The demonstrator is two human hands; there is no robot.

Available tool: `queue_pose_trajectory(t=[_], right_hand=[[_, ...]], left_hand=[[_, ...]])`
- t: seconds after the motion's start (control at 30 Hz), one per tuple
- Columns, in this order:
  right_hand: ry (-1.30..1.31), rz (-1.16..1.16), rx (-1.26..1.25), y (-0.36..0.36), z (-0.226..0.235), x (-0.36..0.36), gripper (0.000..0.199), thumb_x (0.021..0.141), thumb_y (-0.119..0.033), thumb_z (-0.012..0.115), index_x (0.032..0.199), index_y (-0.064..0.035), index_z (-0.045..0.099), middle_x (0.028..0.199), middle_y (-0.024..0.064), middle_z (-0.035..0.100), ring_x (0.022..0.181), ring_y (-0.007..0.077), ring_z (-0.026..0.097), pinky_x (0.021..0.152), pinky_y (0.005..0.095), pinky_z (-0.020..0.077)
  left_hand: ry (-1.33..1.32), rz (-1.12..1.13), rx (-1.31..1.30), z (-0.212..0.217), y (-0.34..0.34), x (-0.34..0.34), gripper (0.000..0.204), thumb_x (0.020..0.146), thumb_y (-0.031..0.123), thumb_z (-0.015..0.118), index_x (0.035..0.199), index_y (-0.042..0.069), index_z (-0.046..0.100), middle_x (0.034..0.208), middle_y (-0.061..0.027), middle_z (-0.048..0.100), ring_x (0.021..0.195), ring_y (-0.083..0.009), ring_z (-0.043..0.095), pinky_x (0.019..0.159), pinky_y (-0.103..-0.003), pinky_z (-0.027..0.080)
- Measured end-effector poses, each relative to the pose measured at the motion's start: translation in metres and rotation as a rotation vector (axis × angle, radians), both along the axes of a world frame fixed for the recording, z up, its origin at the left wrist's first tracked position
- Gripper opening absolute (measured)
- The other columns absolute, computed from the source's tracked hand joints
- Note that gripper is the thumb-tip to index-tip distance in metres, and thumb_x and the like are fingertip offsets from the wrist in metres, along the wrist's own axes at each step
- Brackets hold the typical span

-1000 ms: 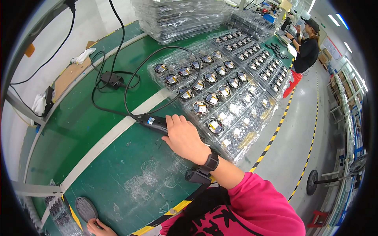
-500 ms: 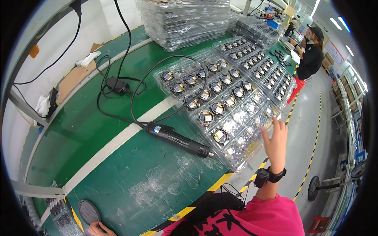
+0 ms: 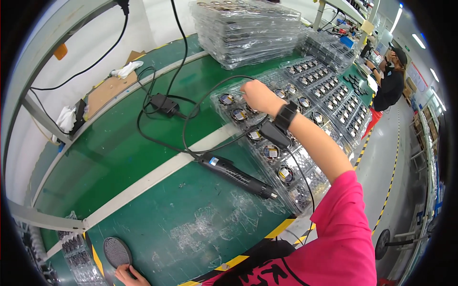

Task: The person uses a heat gun on smart watch cases, moves them into a tray, and pours screws from a bag into a dish. They then place smart watch internals into the cases and arrange the assembled watches back into the tray.

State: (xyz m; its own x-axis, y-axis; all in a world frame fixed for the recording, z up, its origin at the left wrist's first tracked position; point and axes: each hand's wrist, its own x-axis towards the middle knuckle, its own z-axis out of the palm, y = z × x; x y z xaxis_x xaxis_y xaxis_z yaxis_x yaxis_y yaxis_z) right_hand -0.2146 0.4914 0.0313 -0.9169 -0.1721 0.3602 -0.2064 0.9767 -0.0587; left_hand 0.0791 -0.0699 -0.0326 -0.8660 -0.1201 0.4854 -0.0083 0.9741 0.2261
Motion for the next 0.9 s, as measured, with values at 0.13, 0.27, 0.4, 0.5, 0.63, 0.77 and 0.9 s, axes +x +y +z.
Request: queue_pose_trajectory(t=[0.13, 0.27, 0.4, 0.5, 0.63, 0.77, 0.9], right_hand=[[-0.034, -0.121, -0.124, 0.011, -0.038, -0.035, 0.011, 0.076, -0.006, 0.061, 0.080, 0.0014, 0.068, 0.077, 0.0218, 0.066, 0.077, 0.0381, 0.065, 0.074, 0.0429, 0.0527], [-0.061, -0.041, -0.205, 0.006, -0.035, -0.033, 0.010, 0.075, -0.006, 0.060, 0.076, -0.0002, 0.068, 0.076, 0.0212, 0.066, 0.077, 0.0372, 0.065, 0.073, 0.0427, 0.0530], [-0.121, -0.107, -0.118, -0.002, -0.031, -0.040, 0.008, 0.074, -0.005, 0.062, 0.075, 0.0001, 0.068, 0.077, 0.0212, 0.066, 0.076, 0.0370, 0.065, 0.072, 0.0427, 0.0531], [-0.140, -0.114, -0.025, 0.003, -0.029, -0.043, 0.009, 0.073, -0.003, 0.059, 0.076, 0.0004, 0.067, 0.077, 0.0228, 0.065, 0.075, 0.0382, 0.065, 0.072, 0.0421, 0.0539], [-0.074, -0.035, -0.194, -0.013, 0.004, -0.015, 0.010, 0.074, -0.002, 0.063, 0.083, 0.0013, 0.064, 0.072, 0.0186, 0.065, 0.071, 0.0296, 0.066, 0.069, 0.0365, 0.0539], [-0.098, 0.156, -0.685, -0.052, 0.058, 0.057, 0.011, 0.081, -0.001, 0.066, 0.091, 0.0017, 0.060, 0.077, 0.0068, 0.065, 0.072, 0.0143, 0.065, 0.070, 0.0272, 0.0534], [-0.072, 0.394, -0.974, -0.083, 0.089, 0.144, 0.014, 0.081, 0.008, 0.066, 0.092, 0.0027, 0.061, 0.090, 0.0111, 0.064, 0.078, 0.0182, 0.066, 0.071, 0.0283, 0.0548]], left_hand=[[-0.014, -0.008, 0.041, -0.001, -0.003, 0.002, 0.011, 0.087, 0.006, 0.057, 0.097, 0.001, 0.058, 0.092, -0.0178, 0.056, 0.088, -0.0376, 0.051, 0.081, -0.046, 0.040], [-0.043, 0.014, 0.040, 0.004, -0.003, 0.004, 0.012, 0.087, 0.006, 0.057, 0.097, 0.001, 0.058, 0.092, -0.0185, 0.055, 0.090, -0.0383, 0.050, 0.083, -0.046, 0.040], [-0.067, 0.029, 0.029, 0.005, -0.005, 0.002, 0.012, 0.087, 0.006, 0.057, 0.097, 0.000, 0.058, 0.094, -0.0194, 0.055, 0.091, -0.0389, 0.050, 0.083, -0.047, 0.039], [-0.076, 0.010, 0.034, 0.006, -0.003, 0.000, 0.012, 0.086, 0.006, 0.057, 0.097, 0.000, 0.058, 0.094, -0.0195, 0.055, 0.090, -0.0387, 0.050, 0.083, -0.047, 0.039], [-0.067, 0.006, 0.021, 0.001, -0.005, 0.000, 0.012, 0.086, 0.005, 0.056, 0.097, 0.000, 0.058, 0.094, -0.0193, 0.055, 0.090, -0.0382, 0.050, 0.083, -0.047, 0.039], [-0.063, 0.006, 0.011, 0.003, -0.003, 0.000, 0.011, 0.087, 0.005, 0.056, 0.097, 0.000, 0.058, 0.093, -0.0187, 0.055, 0.089, -0.0376, 0.050, 0.083, -0.046, 0.039], [-0.071, 0.014, 0.004, 0.005, -0.001, 0.000, 0.011, 0.087, 0.006, 0.057, 0.097, 0.000, 0.058, 0.093, -0.0183, 0.056, 0.089, -0.0370, 0.051, 0.083, -0.046, 0.039]])
